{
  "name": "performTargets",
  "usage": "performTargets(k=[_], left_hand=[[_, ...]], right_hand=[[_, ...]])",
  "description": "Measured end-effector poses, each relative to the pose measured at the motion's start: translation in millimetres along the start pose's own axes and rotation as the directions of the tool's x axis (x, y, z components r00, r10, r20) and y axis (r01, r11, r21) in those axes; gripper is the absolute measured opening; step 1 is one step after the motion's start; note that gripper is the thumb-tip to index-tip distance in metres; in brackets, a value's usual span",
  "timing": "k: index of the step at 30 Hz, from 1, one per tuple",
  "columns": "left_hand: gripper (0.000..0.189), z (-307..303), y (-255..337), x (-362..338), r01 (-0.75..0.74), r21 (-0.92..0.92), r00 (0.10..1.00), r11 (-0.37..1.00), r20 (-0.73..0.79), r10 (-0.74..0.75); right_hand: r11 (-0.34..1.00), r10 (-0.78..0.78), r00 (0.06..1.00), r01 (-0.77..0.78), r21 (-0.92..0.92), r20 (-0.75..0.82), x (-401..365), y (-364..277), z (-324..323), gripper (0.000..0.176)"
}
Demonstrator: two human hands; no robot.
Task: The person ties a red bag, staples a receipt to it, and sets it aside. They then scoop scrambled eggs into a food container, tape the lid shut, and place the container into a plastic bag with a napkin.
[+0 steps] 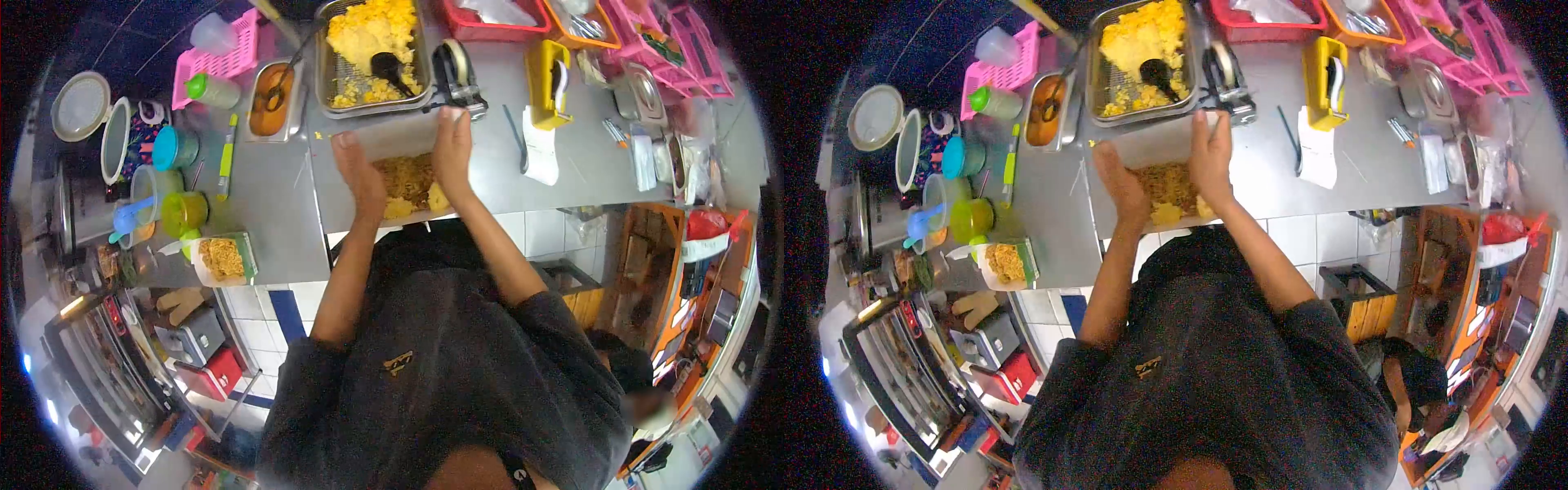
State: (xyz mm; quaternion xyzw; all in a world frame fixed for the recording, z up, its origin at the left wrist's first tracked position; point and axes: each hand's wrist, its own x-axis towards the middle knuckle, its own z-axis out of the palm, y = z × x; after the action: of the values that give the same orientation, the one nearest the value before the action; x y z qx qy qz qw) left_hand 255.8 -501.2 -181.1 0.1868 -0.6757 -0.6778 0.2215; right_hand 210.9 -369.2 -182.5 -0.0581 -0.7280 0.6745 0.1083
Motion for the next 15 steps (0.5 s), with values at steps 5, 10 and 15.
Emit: performTargets(k=[5, 10, 15], left_hand=[[0.038, -5, -32, 11, -0.154, 0.305, 0.986, 0.940, -0.016, 0.167], [0.035, -41, 19, 22, 0.068, 0.177, 0.965, 0.982, 0.237, -0.110], [0.035, -97, 39, 19, -0.235, 0.253, 0.655, 0.939, 0.755, -0.040]], right_hand=[[0.993, -0.024, 0.990, 0.040, -0.110, 0.138, -1, -1, -14, 0.033], [0.986, -0.036, 0.954, 0.083, -0.147, 0.299, 9, -22, -33, 0.030], [0.902, -0.083, 0.767, 0.330, -0.280, 0.636, -8, -40, -93, 0.023]])
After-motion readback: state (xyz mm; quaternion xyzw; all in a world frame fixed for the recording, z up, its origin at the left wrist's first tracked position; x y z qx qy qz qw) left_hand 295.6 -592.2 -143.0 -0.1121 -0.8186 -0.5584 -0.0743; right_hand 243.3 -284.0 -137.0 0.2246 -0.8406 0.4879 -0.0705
